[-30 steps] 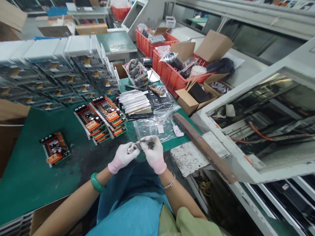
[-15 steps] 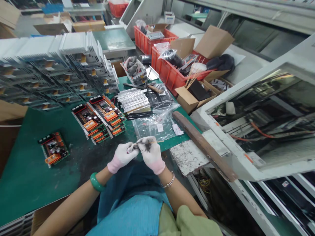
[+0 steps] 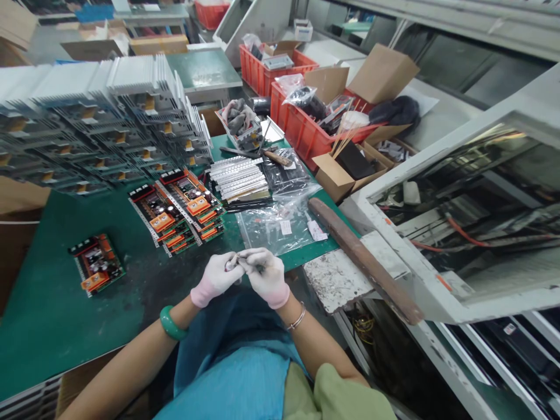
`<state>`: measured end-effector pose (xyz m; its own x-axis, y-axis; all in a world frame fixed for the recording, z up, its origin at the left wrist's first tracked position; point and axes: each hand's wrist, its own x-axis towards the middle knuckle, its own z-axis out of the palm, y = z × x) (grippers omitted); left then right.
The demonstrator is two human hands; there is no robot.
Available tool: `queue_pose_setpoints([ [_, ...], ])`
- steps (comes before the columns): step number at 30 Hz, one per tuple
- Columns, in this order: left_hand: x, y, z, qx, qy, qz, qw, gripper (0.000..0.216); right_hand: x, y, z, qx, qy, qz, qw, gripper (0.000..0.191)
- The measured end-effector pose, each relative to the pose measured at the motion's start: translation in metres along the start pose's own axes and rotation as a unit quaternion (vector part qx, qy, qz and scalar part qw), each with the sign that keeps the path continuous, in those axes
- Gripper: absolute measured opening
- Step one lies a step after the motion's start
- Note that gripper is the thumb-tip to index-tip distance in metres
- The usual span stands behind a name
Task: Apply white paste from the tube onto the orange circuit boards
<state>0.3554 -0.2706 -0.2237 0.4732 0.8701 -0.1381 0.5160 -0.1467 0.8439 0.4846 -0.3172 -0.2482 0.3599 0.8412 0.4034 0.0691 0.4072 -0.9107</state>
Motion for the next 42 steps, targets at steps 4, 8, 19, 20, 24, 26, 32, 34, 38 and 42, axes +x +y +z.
queue_pose_setpoints([
  [4, 0.0, -0.003, 0.0, -0.025, 0.006, 0.001, 1.0, 0.026, -0.009, 0.01, 0.003, -0.035, 0.0, -0.056, 0.998, 0.017],
  [8, 0.0, -0.004, 0.001, -0.032, 0.016, 0.003, 0.999, 0.026, -0.01, 0.013, 0.0, -0.085, -0.015, -0.125, 0.988, 0.016],
  [19, 0.002, -0.007, 0.001, -0.028, 0.034, 0.006, 0.999, 0.018, -0.001, 0.003, -0.005, -0.239, -0.084, -0.239, 0.937, 0.018],
  [20, 0.002, -0.007, 0.002, -0.025, 0.038, 0.007, 0.999, 0.018, 0.0, 0.003, -0.004, -0.235, -0.083, -0.228, 0.941, 0.019],
  [24, 0.003, -0.006, 0.002, -0.013, 0.05, 0.008, 0.999, 0.019, -0.002, 0.005, -0.003, -0.242, -0.069, -0.212, 0.944, 0.021],
  [26, 0.003, -0.005, 0.003, -0.009, 0.052, 0.008, 0.999, 0.02, -0.003, 0.009, -0.003, -0.247, -0.057, -0.229, 0.94, 0.02],
  [32, 0.003, -0.005, 0.002, 0.0, 0.046, 0.005, 0.999, 0.024, -0.006, 0.015, -0.001, -0.216, -0.023, -0.24, 0.946, 0.01],
  [34, 0.002, -0.004, 0.002, 0.003, 0.045, 0.002, 0.999, 0.026, -0.007, 0.015, 0.002, -0.188, 0.006, -0.184, 0.965, 0.007],
  [38, 0.001, -0.003, 0.003, 0.005, 0.041, -0.004, 0.999, 0.027, -0.007, 0.009, 0.008, -0.127, 0.055, -0.096, 0.986, 0.017],
  [42, 0.001, -0.002, 0.003, 0.008, 0.037, -0.006, 0.999, 0.027, -0.004, -0.001, 0.009, -0.073, 0.066, -0.081, 0.992, 0.02],
])
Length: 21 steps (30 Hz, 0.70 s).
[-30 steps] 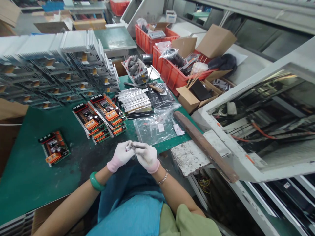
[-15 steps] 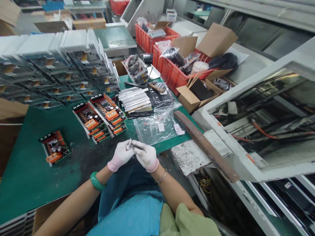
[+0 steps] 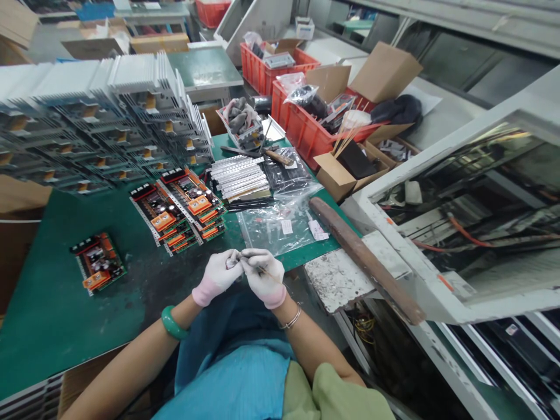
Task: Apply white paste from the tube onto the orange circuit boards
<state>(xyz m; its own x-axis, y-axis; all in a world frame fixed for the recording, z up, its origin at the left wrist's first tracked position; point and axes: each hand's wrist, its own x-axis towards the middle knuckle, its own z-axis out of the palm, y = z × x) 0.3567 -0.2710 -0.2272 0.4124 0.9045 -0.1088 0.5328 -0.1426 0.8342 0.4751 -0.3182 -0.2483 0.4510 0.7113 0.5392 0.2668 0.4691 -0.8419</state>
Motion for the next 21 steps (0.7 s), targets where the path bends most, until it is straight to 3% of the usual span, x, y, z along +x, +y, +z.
queue_pose_setpoints([
  [5, 0.0, 0.0, 0.0, 0.003, -0.001, 0.002, 1.0, 0.027, 0.005, -0.004, -0.003, -0.008, -0.015, 0.003, 1.0, 0.021],
  [11, 0.0, -0.001, 0.0, 0.002, -0.005, 0.003, 1.0, 0.025, -0.002, 0.01, -0.006, -0.039, -0.04, -0.032, 0.998, 0.019],
  [15, 0.0, 0.001, 0.0, 0.006, -0.006, -0.005, 1.0, 0.025, -0.006, 0.011, -0.002, -0.021, -0.026, -0.019, 0.999, 0.016],
  [18, -0.001, 0.005, 0.0, 0.006, -0.005, -0.01, 1.0, 0.025, 0.009, 0.005, -0.008, -0.01, -0.003, 0.021, 1.0, 0.016],
  [21, -0.001, 0.009, -0.003, 0.0, -0.017, -0.007, 1.0, 0.022, 0.043, 0.004, -0.031, -0.086, -0.02, 0.058, 0.994, 0.009],
])
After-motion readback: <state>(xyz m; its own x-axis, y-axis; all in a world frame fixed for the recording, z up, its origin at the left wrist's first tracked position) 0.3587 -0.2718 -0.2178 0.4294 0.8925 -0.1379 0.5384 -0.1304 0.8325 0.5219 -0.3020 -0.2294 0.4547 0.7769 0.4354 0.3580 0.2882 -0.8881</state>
